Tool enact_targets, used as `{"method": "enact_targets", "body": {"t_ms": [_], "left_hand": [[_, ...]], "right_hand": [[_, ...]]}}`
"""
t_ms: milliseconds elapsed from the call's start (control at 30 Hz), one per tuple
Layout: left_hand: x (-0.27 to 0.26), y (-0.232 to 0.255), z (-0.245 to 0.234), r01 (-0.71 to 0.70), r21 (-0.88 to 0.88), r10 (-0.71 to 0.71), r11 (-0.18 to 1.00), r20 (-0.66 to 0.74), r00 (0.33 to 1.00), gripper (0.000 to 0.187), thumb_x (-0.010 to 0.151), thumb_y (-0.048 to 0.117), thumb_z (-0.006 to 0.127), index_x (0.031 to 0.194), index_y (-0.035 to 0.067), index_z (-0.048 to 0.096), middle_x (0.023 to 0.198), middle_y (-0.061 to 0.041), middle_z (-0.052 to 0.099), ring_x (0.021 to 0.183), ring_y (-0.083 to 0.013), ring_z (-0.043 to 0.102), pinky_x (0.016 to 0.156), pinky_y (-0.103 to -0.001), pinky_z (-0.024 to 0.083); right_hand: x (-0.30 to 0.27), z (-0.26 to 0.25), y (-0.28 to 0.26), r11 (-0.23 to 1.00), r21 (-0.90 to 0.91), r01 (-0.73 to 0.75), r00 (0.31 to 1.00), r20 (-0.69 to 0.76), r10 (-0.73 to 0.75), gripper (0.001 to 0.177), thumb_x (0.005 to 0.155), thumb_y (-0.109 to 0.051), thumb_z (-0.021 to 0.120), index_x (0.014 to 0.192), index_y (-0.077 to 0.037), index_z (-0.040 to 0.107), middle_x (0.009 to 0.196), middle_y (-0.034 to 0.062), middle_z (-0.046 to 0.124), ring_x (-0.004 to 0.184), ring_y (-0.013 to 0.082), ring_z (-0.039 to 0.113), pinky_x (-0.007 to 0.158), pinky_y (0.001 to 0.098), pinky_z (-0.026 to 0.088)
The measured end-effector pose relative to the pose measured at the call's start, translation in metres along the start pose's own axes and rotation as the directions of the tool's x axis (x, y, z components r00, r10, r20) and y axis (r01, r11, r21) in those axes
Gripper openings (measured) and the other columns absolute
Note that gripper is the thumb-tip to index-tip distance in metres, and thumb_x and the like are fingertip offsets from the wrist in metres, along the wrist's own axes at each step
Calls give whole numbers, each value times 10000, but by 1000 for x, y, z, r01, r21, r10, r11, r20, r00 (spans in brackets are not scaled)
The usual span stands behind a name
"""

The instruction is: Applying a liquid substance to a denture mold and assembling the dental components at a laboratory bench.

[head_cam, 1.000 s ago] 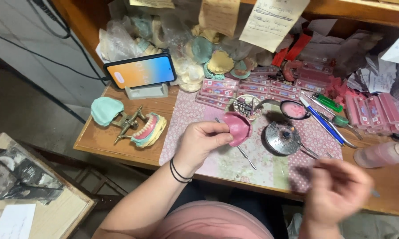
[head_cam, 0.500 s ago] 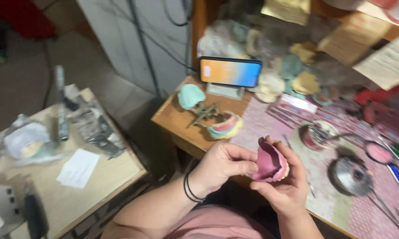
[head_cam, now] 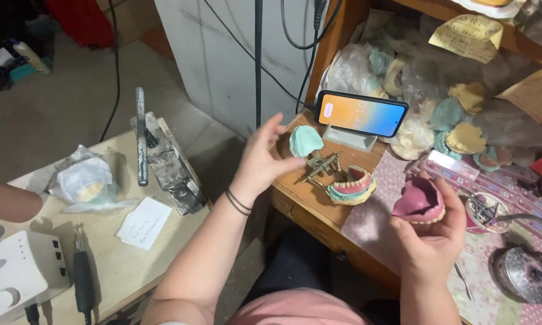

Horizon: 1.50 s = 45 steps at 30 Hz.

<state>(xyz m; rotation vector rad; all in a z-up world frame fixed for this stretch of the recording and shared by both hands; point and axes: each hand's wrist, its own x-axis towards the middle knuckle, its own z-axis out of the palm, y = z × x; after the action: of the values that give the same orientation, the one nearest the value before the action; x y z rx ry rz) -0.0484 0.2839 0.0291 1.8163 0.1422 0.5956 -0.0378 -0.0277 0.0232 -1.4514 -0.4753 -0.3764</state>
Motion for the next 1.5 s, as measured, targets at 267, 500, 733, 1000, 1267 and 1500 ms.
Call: {"method": "enact_targets", "body": {"t_ms": [267,500,733,1000,1267,1500], "left_hand": [[21,-5,25,114,453,-214,884,177,961,791,741,522,792,1418,202,535,1291,-52,738,1195,-349,644,1070,-462,344],[-2,0,46,46,73,-57,996,157,986,683,752,286,841,1364,263,538,1270,-26,733,1263,-263,666,1058,-417,522],[-14,0,68,-406,78,400,910,81,913,729,747,205,844,1434,216,600,1321,-62,713,1215,-280,691,1032,-429,564],[-15,7,75,-603,67,599,795,74,798,750,785,271,875,1484,240,603,1325,-45,711,1199,-248,709,1014,-406,595],[-22,19,81,-639,62,625,766,159,764,720,872,275,805,1540,236,539,1429,-59,663,1268,-264,682,1036,-422,591],[-24,37,72,-586,-3,569,810,248,784,798,814,130,785,1560,233,520,1452,-84,646,1295,-324,660,1108,-519,528]], "right_hand": [[0,3,8,998,-14,-57,998,-15,57,889,715,-51,815,1524,-49,445,1456,178,573,1304,223,598,1076,272,521],[24,34,-22,969,-162,184,981,99,-169,940,653,-50,923,1472,63,477,1365,255,596,1339,368,581,1171,484,458],[42,69,-42,833,-520,190,961,271,-50,861,671,-242,988,1393,34,610,1180,253,711,1155,480,659,1196,716,226],[52,59,-41,832,-544,110,961,273,51,855,662,-284,986,1375,17,623,1160,244,736,1164,465,665,1226,653,247],[55,47,-54,800,-581,150,940,334,66,852,623,-266,1000,1344,22,650,1177,217,748,1182,434,664,1222,604,301],[45,46,-58,809,-587,43,960,249,129,919,615,-321,1003,1397,-18,627,1189,214,743,1196,414,666,1230,546,322]]}}
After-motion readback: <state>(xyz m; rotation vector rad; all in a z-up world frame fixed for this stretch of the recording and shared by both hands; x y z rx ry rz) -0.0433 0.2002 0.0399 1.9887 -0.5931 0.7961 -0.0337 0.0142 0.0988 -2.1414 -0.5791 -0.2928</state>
